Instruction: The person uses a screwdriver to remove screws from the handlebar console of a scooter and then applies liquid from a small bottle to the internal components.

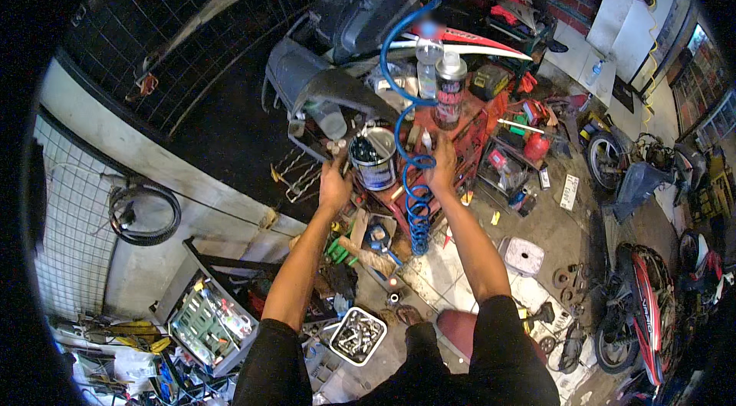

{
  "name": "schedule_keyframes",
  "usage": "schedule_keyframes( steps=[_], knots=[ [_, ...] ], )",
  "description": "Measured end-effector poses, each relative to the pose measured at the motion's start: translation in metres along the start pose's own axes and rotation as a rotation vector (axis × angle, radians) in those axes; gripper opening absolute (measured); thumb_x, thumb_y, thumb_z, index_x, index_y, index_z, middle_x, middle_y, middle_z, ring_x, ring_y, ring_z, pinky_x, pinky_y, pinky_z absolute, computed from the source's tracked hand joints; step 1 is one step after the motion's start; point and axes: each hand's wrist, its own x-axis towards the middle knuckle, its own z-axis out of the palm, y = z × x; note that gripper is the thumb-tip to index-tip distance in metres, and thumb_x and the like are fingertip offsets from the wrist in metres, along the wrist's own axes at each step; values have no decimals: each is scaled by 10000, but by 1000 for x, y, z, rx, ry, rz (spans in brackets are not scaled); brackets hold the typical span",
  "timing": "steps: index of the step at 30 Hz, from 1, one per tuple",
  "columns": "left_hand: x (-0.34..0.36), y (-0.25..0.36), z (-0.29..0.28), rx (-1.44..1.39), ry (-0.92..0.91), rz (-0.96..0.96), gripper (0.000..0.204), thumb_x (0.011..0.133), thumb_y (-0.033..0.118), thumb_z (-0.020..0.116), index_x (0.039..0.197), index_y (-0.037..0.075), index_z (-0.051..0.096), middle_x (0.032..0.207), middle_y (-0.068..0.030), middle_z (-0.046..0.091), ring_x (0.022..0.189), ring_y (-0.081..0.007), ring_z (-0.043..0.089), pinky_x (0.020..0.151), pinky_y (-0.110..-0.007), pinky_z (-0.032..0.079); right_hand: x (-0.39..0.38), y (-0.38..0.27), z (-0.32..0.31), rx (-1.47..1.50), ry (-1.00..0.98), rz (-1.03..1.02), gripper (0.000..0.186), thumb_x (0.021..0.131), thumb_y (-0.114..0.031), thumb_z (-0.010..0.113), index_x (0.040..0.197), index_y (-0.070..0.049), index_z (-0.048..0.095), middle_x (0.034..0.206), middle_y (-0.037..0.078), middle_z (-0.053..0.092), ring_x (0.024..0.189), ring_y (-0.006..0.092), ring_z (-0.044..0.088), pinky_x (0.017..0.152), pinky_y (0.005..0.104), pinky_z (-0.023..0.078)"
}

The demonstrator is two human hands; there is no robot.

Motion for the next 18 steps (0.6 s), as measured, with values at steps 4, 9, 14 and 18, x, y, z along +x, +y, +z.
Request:
schedule_keyframes(
  steps=[4, 9, 14, 18],
  knots=[
    [18, 7, -6, 45, -107, -49, 605, 851, 118, 679, 1418, 108, 470, 1379, -289, 391, 1210, -452, 497, 1010, -466, 440, 15, -24, -10, 67, -51, 70, 513, 844, -145, 652, 1285, 45, 471, 1130, 257, 590, 1052, 418, 584, 898, 448, 465],
    [-39, 20, -51, 267, 126, 91, 565, 781, 94, 697, 1317, 24, 531, 1279, -247, 476, 1146, -414, 508, 979, -484, 423, -9, -65, -64, 99, 90, 434, 623, 858, -161, 702, 1366, 27, 394, 1208, 215, 529, 1098, 336, 546, 944, 414, 442],
    [-292, -112, -43, 282, 102, -260, 498, 897, 137, 600, 1329, -55, 442, 1319, -353, 435, 1233, -518, 419, 1084, -517, 331, -191, -32, -164, 83, -452, 739, 615, 893, -166, 674, 1390, 36, 374, 1145, 216, 593, 1071, 323, 576, 935, 402, 462],
    [-622, -232, 1, 76, -162, -618, 677, 804, 133, 639, 1416, -6, 383, 1458, -335, 340, 1356, -484, 332, 1157, -529, 246, -341, -48, -281, -224, -1155, 613, 411, 971, -259, 567, 1256, 32, 510, 1055, 197, 636, 986, 267, 619, 838, 357, 503]
  ],
)
